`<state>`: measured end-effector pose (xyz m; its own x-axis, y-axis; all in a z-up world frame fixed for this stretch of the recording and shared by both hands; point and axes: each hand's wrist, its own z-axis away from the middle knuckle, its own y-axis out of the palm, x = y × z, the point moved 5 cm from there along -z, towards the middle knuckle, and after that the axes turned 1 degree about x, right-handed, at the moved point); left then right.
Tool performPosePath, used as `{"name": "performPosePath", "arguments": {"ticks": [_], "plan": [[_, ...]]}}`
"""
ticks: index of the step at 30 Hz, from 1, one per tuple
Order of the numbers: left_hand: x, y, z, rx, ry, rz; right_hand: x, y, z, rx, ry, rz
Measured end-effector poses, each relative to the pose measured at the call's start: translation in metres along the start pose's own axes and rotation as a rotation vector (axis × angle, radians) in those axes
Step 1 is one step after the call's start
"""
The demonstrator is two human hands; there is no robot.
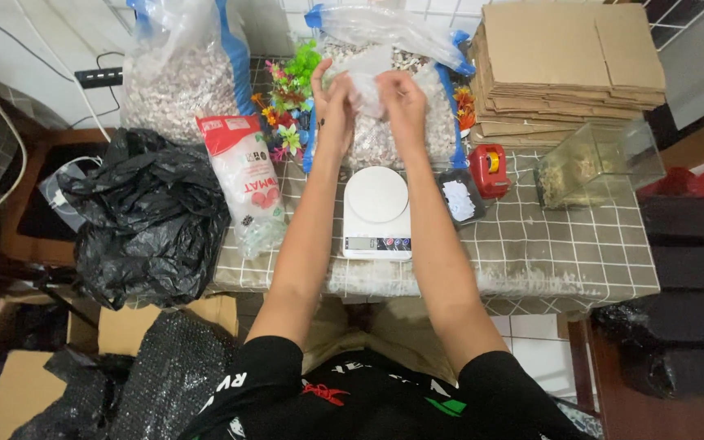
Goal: Wrapping a parcel and weighing out small stones into bags using a scoop and digital scale
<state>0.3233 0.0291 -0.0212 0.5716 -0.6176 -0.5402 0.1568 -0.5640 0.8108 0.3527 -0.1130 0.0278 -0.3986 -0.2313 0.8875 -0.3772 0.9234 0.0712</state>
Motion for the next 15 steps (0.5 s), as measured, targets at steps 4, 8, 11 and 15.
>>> {"name": "performPosePath", "arguments": {"ticks": [4,8,11,15], "plan": [[-0.008,0.009,0.008,-0.018,0.056,-0.080,0.032,0.009,0.010,0.112,-0.056,0.137],[-0.021,0.031,0.023,0.163,-0.030,-0.122,0.027,0.004,0.008,-0.022,-0.072,0.096],[-0.024,0.046,0.025,0.313,0.120,-0.454,0.013,-0.006,0.001,-0.143,-0.006,0.032],[-0.023,0.052,0.029,0.431,0.236,-0.731,-0.007,-0.019,0.002,-0.290,0.052,-0.200]]}}
